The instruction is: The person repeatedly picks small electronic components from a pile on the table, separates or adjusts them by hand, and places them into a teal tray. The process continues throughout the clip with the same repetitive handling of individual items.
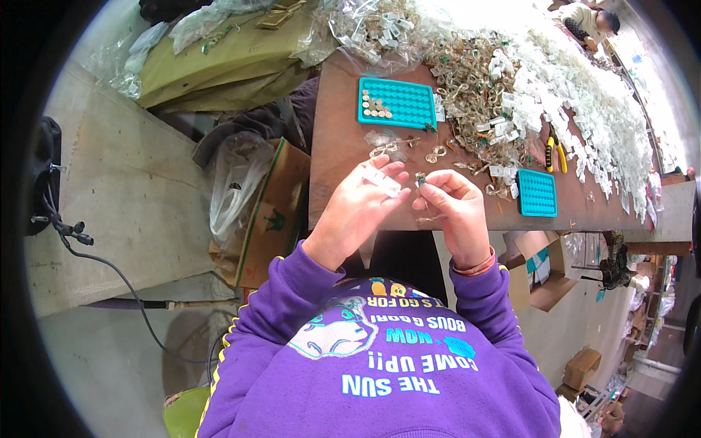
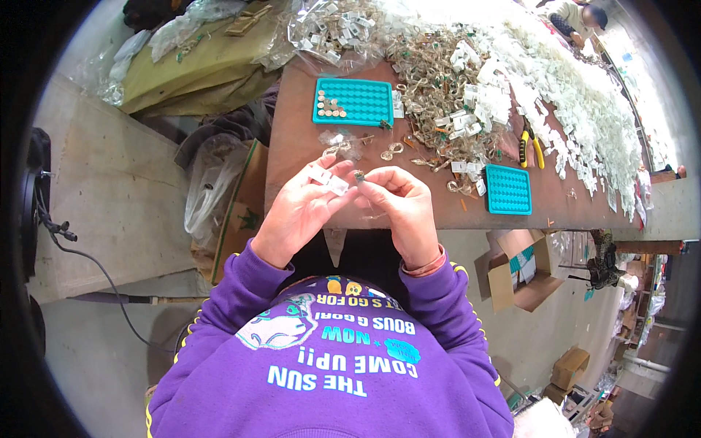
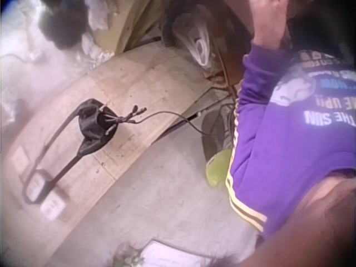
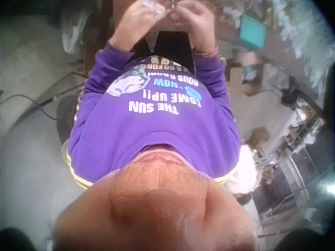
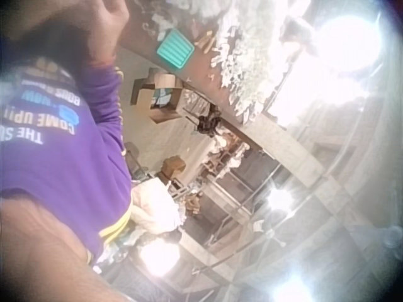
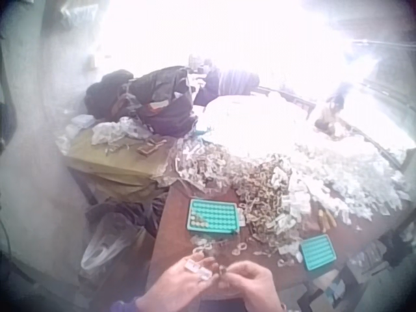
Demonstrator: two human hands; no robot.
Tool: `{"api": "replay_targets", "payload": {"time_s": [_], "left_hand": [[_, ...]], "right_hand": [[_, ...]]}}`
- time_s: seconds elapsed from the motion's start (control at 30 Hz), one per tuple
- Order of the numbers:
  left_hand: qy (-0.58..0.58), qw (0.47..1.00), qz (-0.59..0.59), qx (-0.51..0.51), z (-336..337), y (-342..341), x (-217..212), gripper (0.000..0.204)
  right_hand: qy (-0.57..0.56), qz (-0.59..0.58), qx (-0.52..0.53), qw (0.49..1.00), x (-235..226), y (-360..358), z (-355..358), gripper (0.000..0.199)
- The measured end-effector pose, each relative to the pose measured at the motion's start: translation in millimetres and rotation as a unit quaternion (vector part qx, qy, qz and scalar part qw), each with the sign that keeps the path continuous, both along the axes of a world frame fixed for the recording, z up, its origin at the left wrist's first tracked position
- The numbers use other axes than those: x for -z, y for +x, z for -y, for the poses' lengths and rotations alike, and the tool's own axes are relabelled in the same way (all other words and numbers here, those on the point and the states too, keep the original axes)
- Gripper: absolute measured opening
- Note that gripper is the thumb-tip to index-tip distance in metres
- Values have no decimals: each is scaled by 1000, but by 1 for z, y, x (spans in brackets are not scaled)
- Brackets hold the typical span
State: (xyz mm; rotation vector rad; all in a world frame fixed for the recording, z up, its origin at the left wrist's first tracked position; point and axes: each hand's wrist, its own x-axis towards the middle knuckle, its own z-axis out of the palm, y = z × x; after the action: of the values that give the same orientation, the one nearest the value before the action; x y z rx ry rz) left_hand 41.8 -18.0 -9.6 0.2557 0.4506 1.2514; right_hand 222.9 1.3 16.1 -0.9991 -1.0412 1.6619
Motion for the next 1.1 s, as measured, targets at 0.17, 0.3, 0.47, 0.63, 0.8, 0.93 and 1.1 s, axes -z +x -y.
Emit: {"api": "replay_targets", "payload": {"time_s": [0.17,0.3,0.47,0.63,0.8,0.93,1.1], "left_hand": [[58,981,-183,6,4,-3,-7,36],[159,922,-353,6,4,-8,-8,38],[144,910,-383,-70,9,0,-5,31],[118,903,-405,-85,9,3,-4,19],[146,923,-356,20,8,-11,-11,20],[192,940,-251,127,8,-13,-12,19],[213,936,-245,135,11,-9,-10,15]], "right_hand": [[-124,-107,-68,984,1,3,-7,11],[-115,-122,-96,981,2,1,-6,12],[-88,-73,-89,989,3,-3,-3,13],[-31,19,-64,997,-3,-7,4,14],[-19,61,-147,987,-13,5,1,12],[-88,-18,-258,962,-2,14,-8,16],[-133,-142,-311,930,22,8,-10,18]]}}
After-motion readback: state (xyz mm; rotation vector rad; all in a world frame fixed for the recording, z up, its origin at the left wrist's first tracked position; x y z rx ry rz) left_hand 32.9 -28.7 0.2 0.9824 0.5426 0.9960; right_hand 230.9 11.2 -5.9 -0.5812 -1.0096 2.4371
